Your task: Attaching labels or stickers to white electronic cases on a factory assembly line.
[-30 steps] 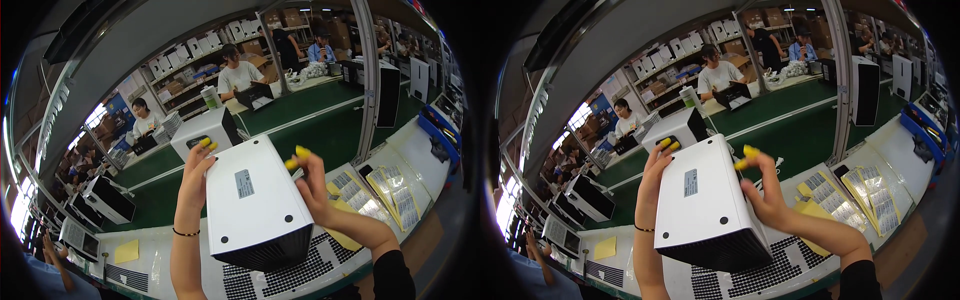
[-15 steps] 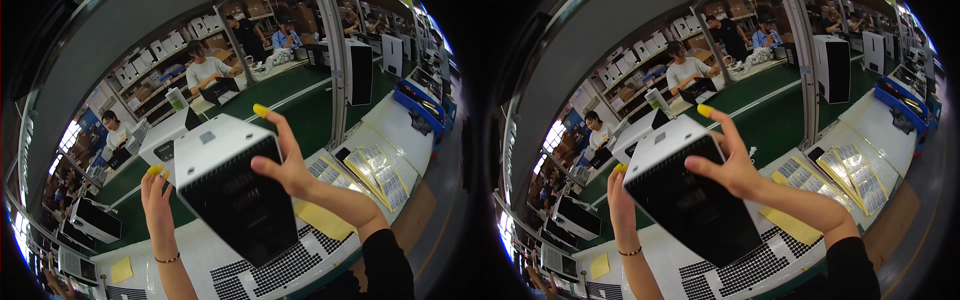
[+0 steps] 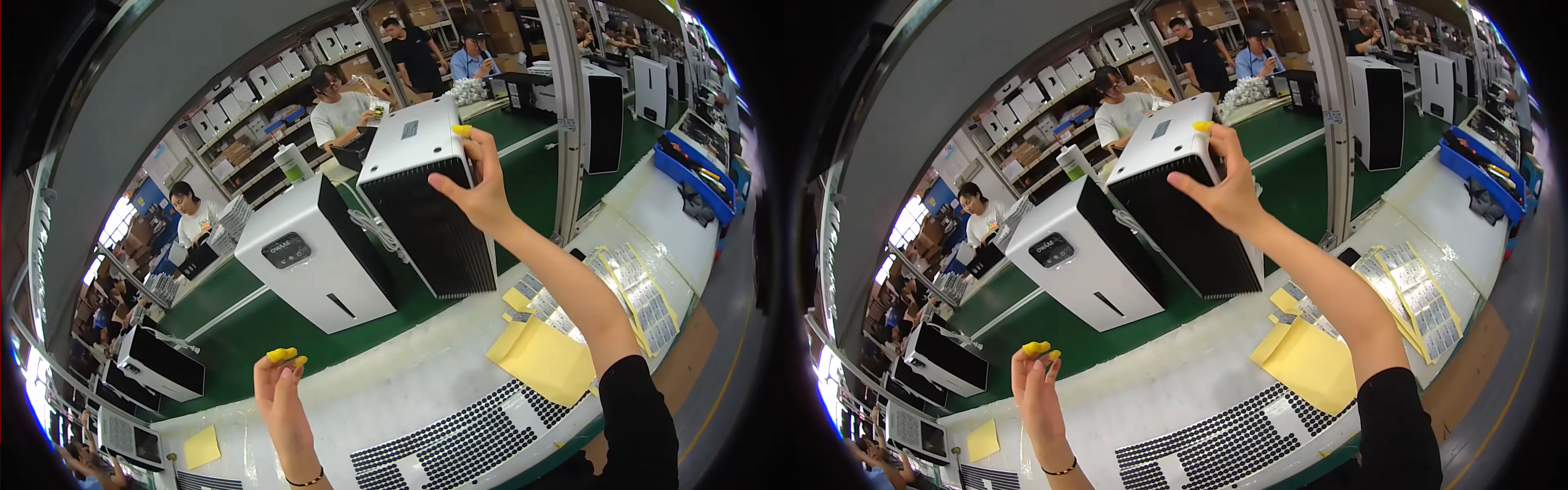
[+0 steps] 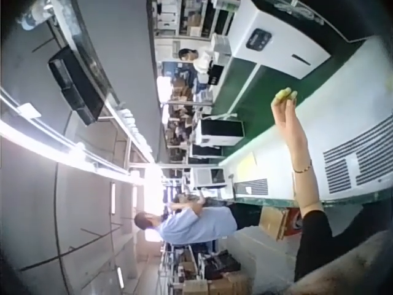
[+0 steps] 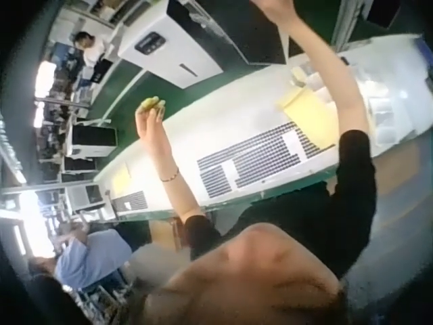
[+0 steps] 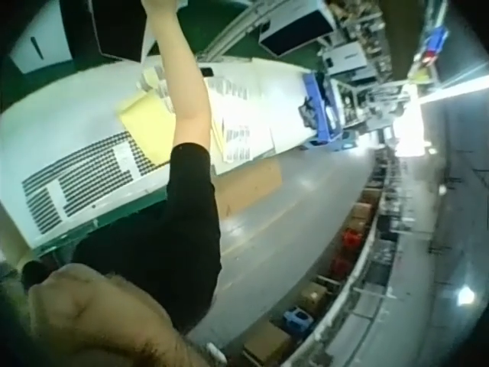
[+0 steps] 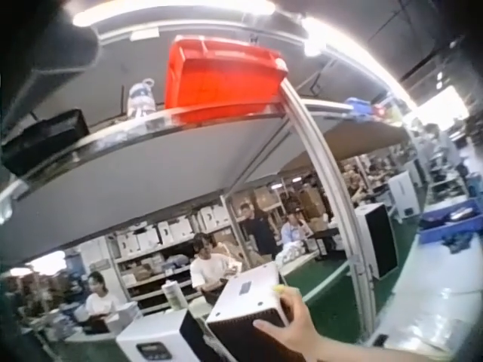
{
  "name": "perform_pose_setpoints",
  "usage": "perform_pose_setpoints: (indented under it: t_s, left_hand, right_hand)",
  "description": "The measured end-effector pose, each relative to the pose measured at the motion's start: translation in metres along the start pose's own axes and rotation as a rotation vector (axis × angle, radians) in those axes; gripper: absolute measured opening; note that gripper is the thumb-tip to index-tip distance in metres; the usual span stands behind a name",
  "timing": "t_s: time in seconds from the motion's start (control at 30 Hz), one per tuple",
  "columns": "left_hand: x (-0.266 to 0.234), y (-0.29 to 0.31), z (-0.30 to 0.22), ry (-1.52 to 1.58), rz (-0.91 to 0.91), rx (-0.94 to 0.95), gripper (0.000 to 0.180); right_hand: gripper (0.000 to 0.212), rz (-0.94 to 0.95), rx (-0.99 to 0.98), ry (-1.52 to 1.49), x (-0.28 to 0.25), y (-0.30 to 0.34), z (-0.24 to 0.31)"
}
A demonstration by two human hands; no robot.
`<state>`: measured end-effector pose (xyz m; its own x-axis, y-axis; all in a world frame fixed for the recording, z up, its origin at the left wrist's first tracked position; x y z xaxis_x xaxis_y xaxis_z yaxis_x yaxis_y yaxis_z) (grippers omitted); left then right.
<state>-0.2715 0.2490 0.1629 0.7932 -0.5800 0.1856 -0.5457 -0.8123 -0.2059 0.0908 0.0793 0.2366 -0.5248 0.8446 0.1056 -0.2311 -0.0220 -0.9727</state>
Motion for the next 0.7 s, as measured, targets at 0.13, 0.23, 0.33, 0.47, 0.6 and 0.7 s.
perform_pose_setpoints:
  t_s: [0.13,0.23,0.33,0.47,0.6,0.7]
  left_hand:
    - [-0.003,-0.006,0.019,-0.006,-0.005,-0.043,0.024]
    - [-0.009,-0.013,0.037,-0.073,-0.038,-0.093,0.024]
    - [-0.014,-0.031,0.043,-0.091,-0.093,-0.097,0.027]
    - [-0.016,-0.097,0.042,-0.144,-0.254,0.051,0.048]
    - [-0.019,-0.198,0.038,-0.159,-0.437,0.119,0.069]
    - [0.012,-0.243,0.034,0.062,-0.22,-0.042,0.075]
  right_hand:
    - [0.065,-0.05,0.01,0.171,-0.004,0.0,-0.057]
    - [0.065,-0.079,-0.007,0.321,-0.011,0.011,-0.079]
    - [0.064,-0.138,0.009,0.31,-0.031,0.009,-0.087]
    - [0.08,0.051,0.11,0.529,-0.021,0.009,-0.094]
    - [0.096,-0.012,0.22,0.475,-0.037,0.016,-0.082]
    - [0.084,-0.079,0.22,0.483,-0.043,0.056,-0.077]
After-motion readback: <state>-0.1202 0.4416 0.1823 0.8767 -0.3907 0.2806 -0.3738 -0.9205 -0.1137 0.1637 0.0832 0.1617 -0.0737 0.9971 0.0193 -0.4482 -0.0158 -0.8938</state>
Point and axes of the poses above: each hand's wrist, its own y-axis away from the middle knuckle, its own x-axis out of the palm, z = x × y, the point moved 8 cm from there along -y, towards the middle knuckle, and after that the axes turned 11 degrees about -x, right-handed, at the moved point
